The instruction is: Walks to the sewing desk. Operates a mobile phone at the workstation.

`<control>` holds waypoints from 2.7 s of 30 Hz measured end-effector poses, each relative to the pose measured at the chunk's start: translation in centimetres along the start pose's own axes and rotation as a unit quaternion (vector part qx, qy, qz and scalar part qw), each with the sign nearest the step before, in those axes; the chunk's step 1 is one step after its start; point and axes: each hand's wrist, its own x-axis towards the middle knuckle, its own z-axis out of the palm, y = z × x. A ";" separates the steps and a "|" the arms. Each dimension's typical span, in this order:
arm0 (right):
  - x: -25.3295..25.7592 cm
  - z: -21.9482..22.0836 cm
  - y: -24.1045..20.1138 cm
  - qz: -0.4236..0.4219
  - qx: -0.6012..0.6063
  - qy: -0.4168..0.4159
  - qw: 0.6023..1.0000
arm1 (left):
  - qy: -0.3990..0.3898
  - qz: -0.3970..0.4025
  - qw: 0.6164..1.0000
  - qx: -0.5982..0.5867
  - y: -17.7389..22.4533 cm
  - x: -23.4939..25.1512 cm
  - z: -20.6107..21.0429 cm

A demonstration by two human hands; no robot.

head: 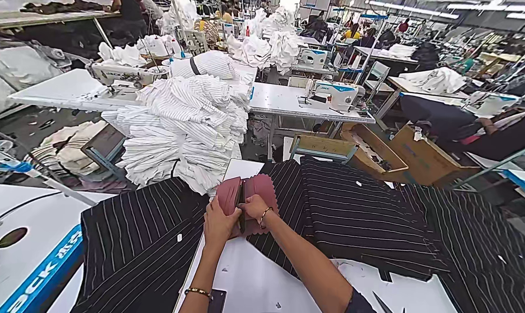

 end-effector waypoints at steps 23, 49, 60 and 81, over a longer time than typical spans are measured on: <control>-22.5 -7.7 10.2 -0.255 0.724 -0.227 0.599 | 0.108 0.167 0.978 -0.055 -3.1 -1.8 2.3; -39.3 1.2 13.3 -0.377 0.638 -0.042 0.670 | -0.221 0.157 0.780 -0.564 8.7 -32.9 -4.1; -42.7 1.8 13.3 -0.362 0.325 0.129 0.864 | -0.177 0.150 0.782 -0.579 7.0 -34.7 -4.4; -40.8 1.3 12.8 -0.351 0.345 0.185 0.851 | -0.105 0.127 0.777 -0.607 7.1 -33.4 -3.3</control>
